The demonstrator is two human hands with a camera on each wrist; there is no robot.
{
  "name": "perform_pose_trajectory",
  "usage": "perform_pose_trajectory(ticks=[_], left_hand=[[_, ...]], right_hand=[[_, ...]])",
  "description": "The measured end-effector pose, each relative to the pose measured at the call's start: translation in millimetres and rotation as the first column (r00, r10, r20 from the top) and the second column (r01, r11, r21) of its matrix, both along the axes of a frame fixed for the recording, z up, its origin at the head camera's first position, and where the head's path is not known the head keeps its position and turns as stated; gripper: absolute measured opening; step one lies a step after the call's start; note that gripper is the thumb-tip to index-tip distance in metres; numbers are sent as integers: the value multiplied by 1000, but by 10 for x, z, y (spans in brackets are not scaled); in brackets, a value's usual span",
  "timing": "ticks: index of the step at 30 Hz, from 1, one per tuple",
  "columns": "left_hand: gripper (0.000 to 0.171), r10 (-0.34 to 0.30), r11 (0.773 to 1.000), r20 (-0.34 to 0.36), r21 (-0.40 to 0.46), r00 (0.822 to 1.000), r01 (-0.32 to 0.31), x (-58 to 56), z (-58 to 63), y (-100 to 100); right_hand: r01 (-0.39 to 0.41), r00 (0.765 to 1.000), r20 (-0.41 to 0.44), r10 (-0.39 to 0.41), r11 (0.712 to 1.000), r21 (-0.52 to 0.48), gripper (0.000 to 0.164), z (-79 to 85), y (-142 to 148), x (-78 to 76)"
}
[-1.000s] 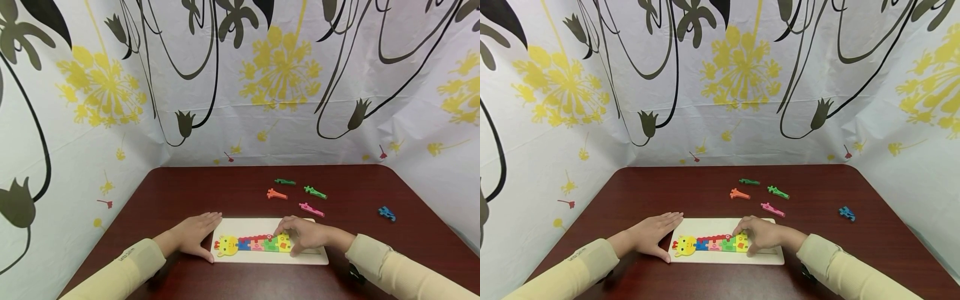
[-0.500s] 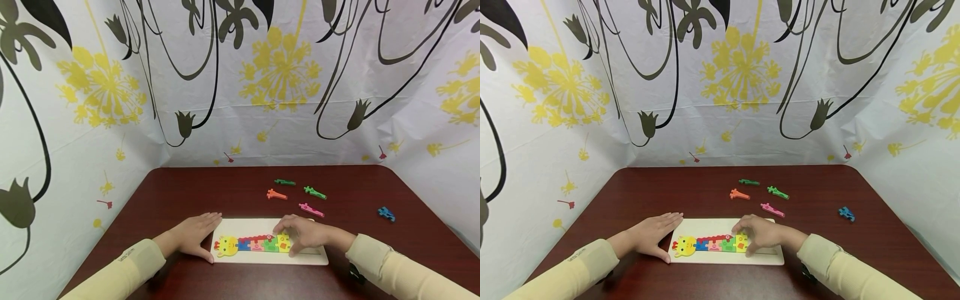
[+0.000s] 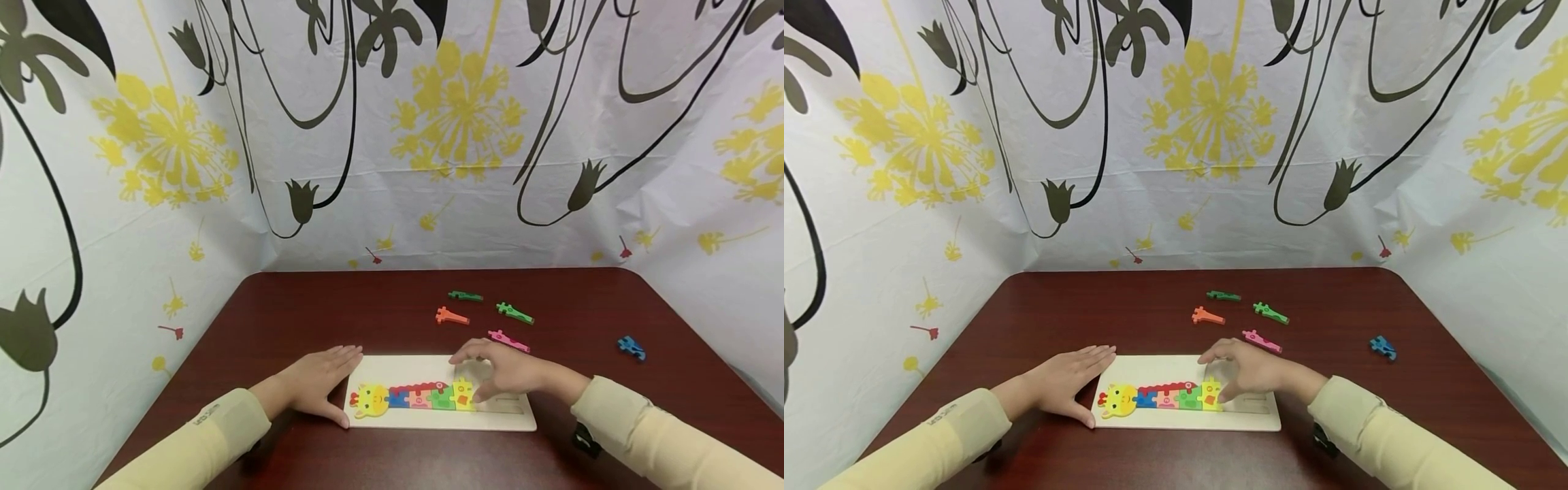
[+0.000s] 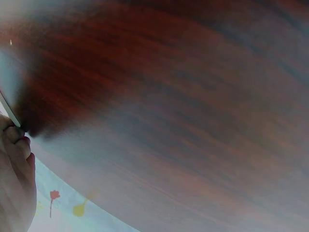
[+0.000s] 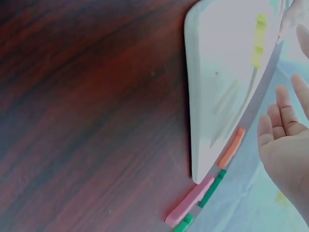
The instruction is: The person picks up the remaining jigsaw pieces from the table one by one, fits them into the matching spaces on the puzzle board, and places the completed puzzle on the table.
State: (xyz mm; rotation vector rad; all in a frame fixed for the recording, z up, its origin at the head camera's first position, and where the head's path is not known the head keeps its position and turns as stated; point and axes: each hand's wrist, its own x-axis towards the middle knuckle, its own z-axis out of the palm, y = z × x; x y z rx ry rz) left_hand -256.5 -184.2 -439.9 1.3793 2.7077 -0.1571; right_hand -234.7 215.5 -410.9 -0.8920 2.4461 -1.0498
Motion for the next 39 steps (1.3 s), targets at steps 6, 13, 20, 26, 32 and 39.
perform_pose_trajectory(ticks=[6,13,20,26,32,39], left_hand=[[118,-1,1000,1,3,1000,1,7,16,2],[118,4,1000,1,7,1000,-5,10,20,-1],[119,16,1000,11,5,1000,-16,1,4,2],[119,20,1000,16,3,1000,-21,1,12,10],[119,21,1000,17,1,1000,-21,-4,4,5],[119,32,999,20,-5,999,-32,-4,-7,5]], right_hand=[[2,1000,-16,-2,1000,-21,57,64,59,-17],[28,995,-90,-31,999,-35,58,109,161,-32],[75,995,-60,-80,994,-83,59,151,315,-22],[149,980,-117,-160,984,-94,60,144,427,-33],[184,962,-186,-199,978,-98,60,152,521,-26],[238,939,-233,-253,967,-88,62,158,639,-1]])
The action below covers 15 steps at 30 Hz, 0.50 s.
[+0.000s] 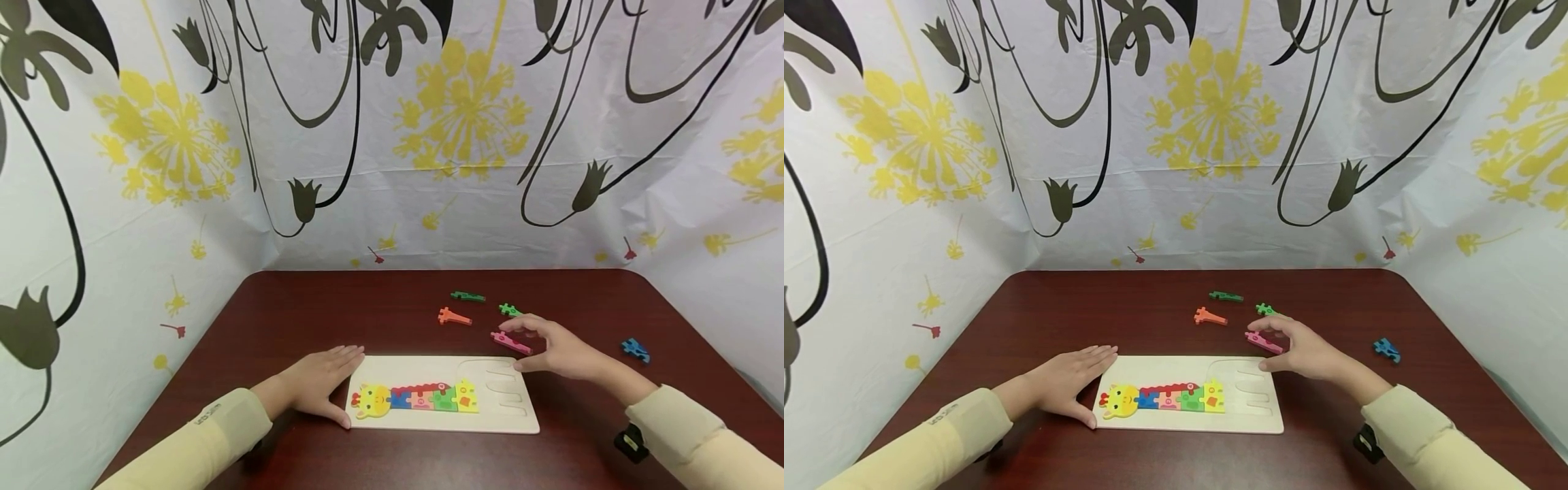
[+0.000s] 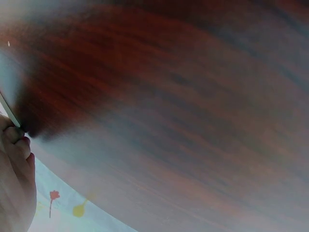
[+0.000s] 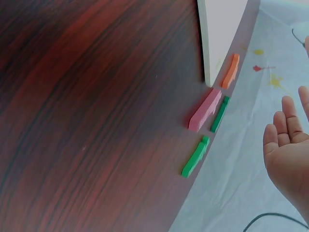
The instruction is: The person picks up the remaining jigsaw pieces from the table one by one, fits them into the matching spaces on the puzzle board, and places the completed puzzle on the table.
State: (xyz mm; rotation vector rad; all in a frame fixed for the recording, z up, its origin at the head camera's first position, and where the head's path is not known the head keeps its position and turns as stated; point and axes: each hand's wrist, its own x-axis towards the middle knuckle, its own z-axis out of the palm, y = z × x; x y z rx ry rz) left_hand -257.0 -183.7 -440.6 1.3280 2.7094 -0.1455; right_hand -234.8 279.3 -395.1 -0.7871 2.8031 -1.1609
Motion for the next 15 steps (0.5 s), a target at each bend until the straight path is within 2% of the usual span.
perform_pose_trajectory(ticks=[9,15], left_hand=[[119,-10,1000,2,10,1000,10,11,16,-5],[118,-11,1000,-1,20,1000,11,5,3,-7]], right_hand=[[55,997,-51,-56,998,-32,57,34,216,39],[131,988,-77,-132,991,-25,55,20,382,60]])
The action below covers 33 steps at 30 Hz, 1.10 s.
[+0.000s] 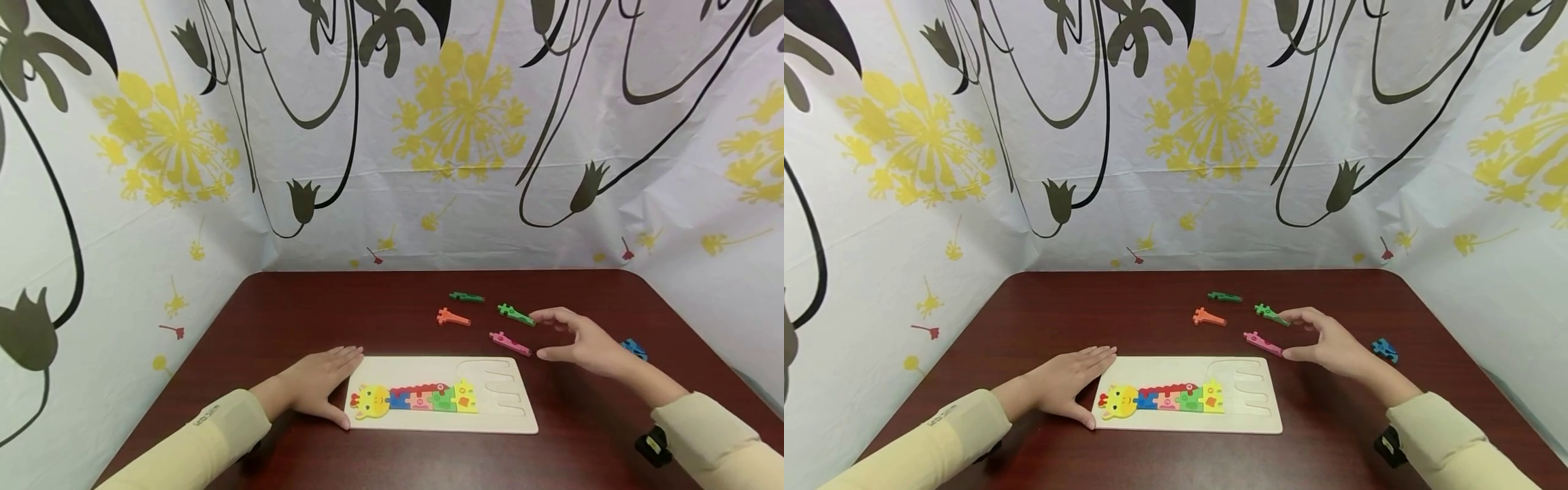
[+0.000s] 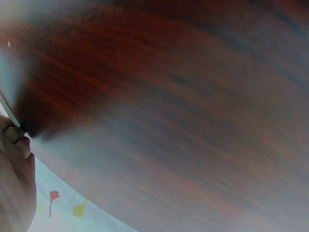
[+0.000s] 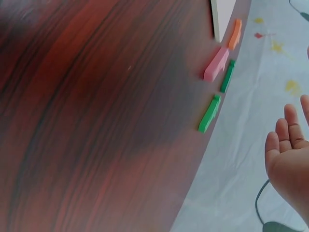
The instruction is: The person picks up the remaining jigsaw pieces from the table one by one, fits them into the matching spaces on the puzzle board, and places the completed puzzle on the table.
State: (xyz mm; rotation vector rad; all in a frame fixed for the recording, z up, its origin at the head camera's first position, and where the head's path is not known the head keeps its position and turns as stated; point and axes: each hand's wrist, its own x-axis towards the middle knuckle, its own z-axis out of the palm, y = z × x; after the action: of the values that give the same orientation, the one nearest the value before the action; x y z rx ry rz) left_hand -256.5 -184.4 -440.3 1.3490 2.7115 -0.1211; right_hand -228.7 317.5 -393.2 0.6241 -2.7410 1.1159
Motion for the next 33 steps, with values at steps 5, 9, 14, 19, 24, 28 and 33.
perform_pose_trajectory(ticks=[5,9,14,19,24,28,33], left_hand=[[117,7,1000,7,1,1000,-7,1,-8,4],[118,16,1000,14,-6,1000,-16,5,-8,8],[117,16,1000,8,-10,1000,-16,16,2,13],[118,17,1000,4,-15,1000,-17,17,11,15],[118,18,1000,10,-14,1000,-18,14,9,16],[118,16,1000,11,-11,1000,-16,11,10,15],[118,16,1000,12,-9,1000,-16,9,10,13]], right_hand=[[65,998,1,-65,998,-1,56,-1,124,1],[100,995,3,-100,995,4,58,-14,233,-2],[136,991,5,-136,991,8,59,-36,389,6],[159,987,-13,-159,987,4,59,-54,550,10],[188,982,6,-188,982,20,60,-89,715,16],[223,974,36,-224,974,32,63,-105,835,31],[261,963,58,-262,965,34,65,-131,971,48]])
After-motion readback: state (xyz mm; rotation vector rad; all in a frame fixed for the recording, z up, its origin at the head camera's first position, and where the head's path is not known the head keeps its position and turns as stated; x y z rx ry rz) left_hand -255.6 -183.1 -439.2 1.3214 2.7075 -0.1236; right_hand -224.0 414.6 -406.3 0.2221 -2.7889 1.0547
